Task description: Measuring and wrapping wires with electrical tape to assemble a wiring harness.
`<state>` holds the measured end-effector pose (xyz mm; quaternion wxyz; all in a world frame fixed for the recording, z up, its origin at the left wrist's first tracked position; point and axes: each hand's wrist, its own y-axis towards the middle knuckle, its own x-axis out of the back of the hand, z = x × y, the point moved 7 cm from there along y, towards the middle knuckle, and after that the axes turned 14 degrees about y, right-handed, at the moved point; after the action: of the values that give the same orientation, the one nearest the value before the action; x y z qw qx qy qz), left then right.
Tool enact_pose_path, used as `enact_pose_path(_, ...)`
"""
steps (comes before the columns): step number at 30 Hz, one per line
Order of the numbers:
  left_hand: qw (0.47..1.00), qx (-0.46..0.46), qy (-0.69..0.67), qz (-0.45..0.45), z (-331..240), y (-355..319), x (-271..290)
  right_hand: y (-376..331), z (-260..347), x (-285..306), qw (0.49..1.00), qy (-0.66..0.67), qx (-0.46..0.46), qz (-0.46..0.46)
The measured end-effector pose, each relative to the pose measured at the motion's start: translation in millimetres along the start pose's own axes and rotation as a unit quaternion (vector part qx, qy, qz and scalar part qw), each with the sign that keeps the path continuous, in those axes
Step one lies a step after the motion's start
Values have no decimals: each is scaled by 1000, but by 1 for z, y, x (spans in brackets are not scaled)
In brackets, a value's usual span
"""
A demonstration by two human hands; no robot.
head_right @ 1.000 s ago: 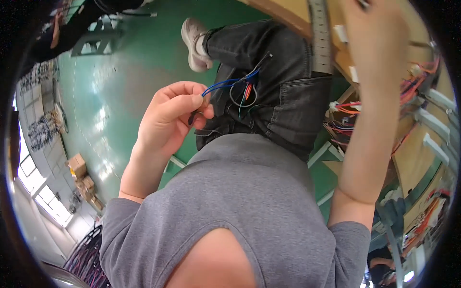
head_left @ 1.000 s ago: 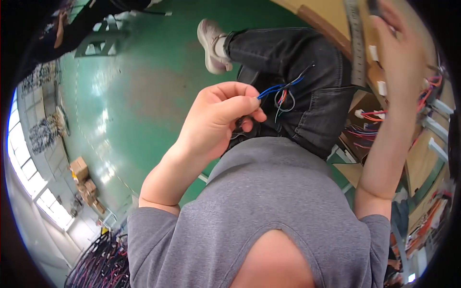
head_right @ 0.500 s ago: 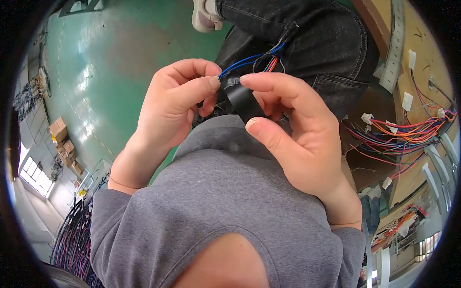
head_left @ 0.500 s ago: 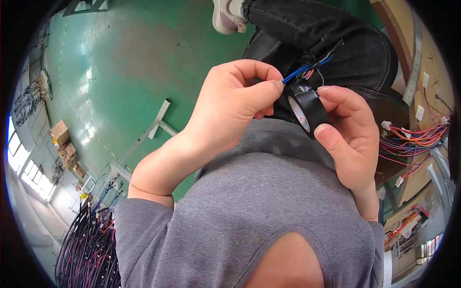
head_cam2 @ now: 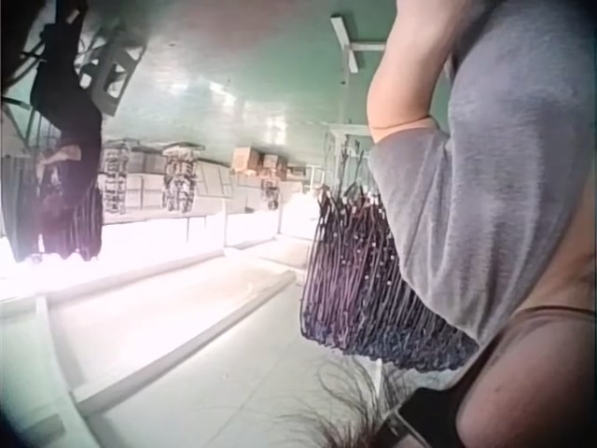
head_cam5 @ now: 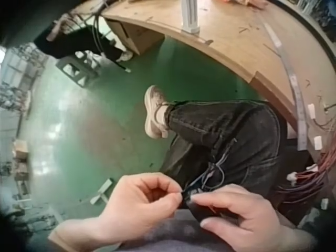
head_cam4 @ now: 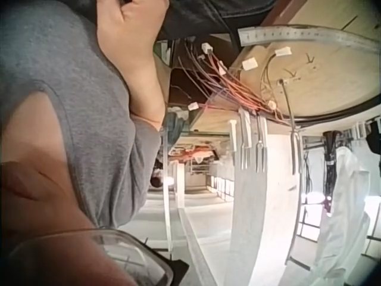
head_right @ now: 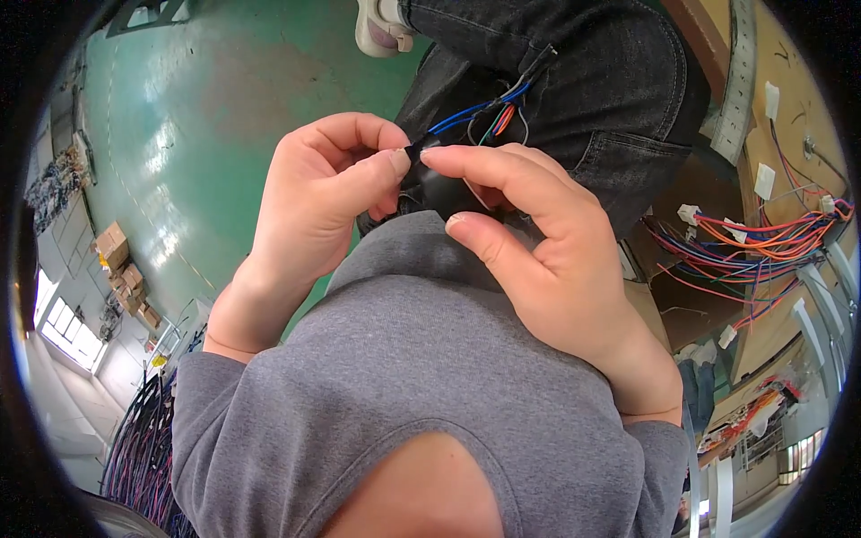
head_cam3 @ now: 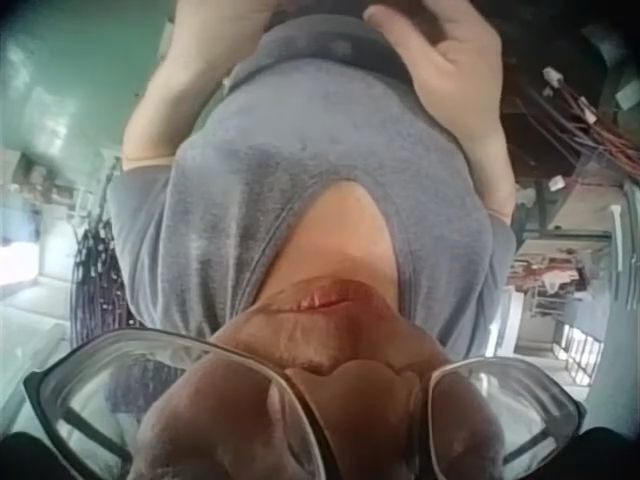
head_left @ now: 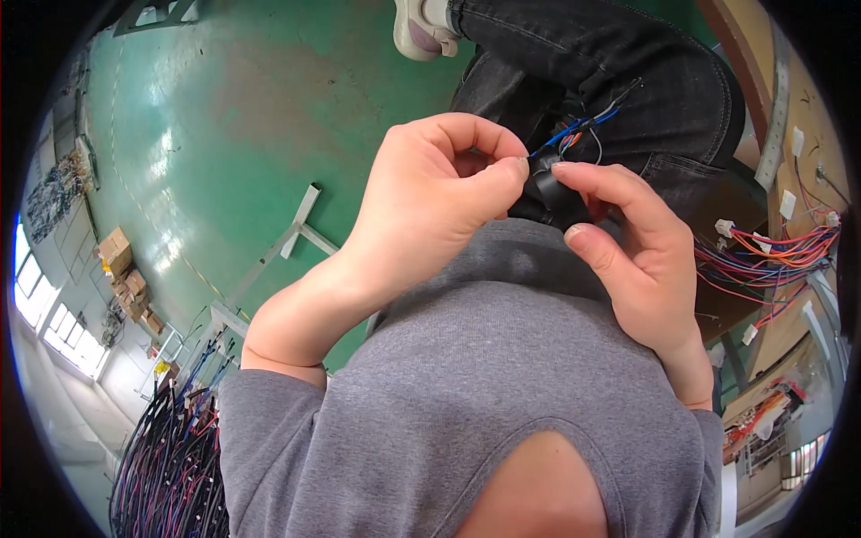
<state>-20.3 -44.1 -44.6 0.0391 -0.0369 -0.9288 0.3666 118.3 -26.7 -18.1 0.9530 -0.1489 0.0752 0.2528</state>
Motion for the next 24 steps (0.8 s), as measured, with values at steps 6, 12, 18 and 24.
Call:
enact_pose_path(6,1000,7,11,7,-1,-1,1,1,0,-2,999,-27,10,18)
enact_pose_path(12,1000,4,14,10,-2,-3,1,2,-3,-9,999,-13,-22,48)
enact_pose_path(18,1000,0,28,4,-4,-4,1,-1,3,-4,999,-17,32,19)
enact_pose_path(24,999,-7,47,-2,-6,-4,0,-3,-10,0,990,127,-60,-34)
